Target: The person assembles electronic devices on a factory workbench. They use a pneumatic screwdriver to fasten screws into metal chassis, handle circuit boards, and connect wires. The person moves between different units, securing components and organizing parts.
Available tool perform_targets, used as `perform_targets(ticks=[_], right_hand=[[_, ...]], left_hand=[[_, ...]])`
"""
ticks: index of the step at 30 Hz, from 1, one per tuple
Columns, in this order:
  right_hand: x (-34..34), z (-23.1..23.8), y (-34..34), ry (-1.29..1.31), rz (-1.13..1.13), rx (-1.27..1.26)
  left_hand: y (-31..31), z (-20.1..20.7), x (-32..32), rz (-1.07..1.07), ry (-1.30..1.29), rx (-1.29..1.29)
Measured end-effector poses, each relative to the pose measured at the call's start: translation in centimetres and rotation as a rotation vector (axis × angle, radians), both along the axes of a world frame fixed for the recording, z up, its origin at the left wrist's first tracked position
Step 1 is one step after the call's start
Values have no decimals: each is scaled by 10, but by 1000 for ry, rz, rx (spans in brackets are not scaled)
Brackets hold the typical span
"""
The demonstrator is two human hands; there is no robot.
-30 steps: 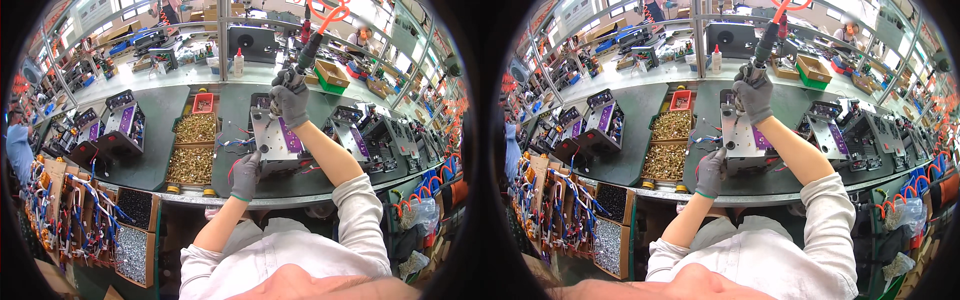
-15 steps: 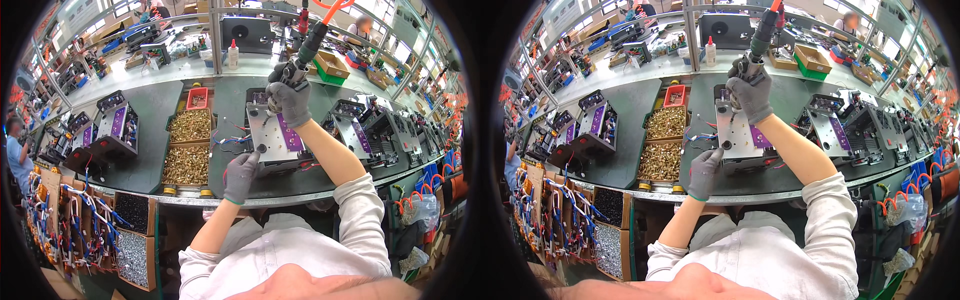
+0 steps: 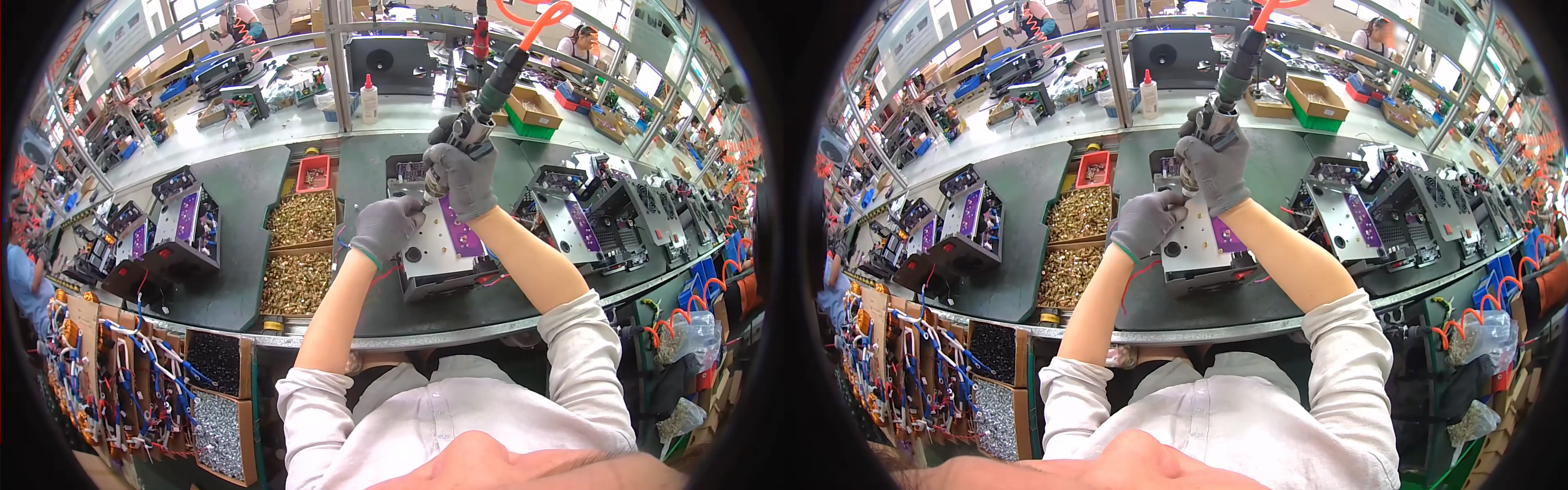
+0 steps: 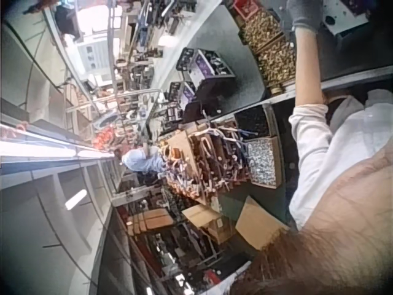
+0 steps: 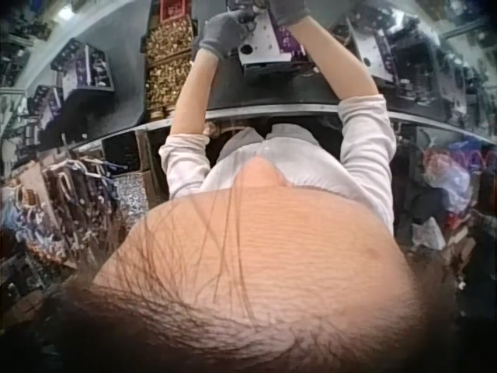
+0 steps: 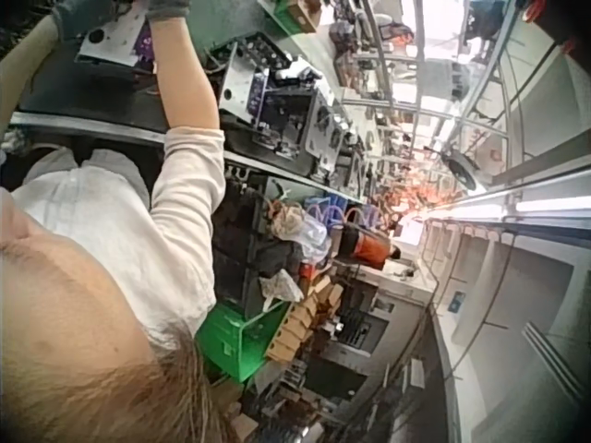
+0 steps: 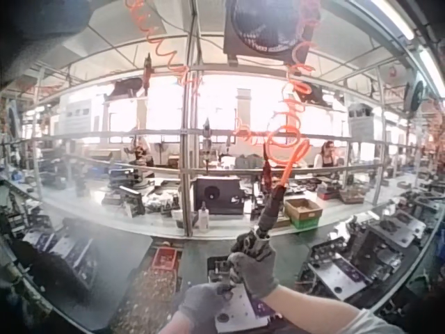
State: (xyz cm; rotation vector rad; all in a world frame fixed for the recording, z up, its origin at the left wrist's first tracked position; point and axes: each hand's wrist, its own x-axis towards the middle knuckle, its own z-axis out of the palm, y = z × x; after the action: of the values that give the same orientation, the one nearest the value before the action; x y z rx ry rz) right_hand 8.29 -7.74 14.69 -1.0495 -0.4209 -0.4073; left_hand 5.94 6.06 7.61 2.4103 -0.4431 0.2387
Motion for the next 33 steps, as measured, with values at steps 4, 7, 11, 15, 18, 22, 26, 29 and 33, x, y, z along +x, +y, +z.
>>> perform_targets(ticks=[4,7,11,15,18,22,26,29,33], right_hand=[[12,-4,10,19,-68,44],[9,-1,13,53,-70,28],[-3,2,18,5,-57,-28],[-7,0,22,54,-11,-169],[-8,-1,23,63,-14,-200],[-14,3,25,79,-27,-156],[-14,5,30,72,4,-83],[-14,3,34,68,-9,-72],[-23,12,35,58,36,15]], left_hand=[[4,-9,12,42,-100,39],[8,-14,12,47,-31,-129],[19,-24,17,-7,205,-392],[29,-14,8,-77,366,-463],[30,-9,-7,-20,390,-594],[37,-21,-28,244,242,-964],[40,-21,-39,146,207,-754],[35,-18,-39,126,213,-506],[37,-17,-36,119,89,-366]])
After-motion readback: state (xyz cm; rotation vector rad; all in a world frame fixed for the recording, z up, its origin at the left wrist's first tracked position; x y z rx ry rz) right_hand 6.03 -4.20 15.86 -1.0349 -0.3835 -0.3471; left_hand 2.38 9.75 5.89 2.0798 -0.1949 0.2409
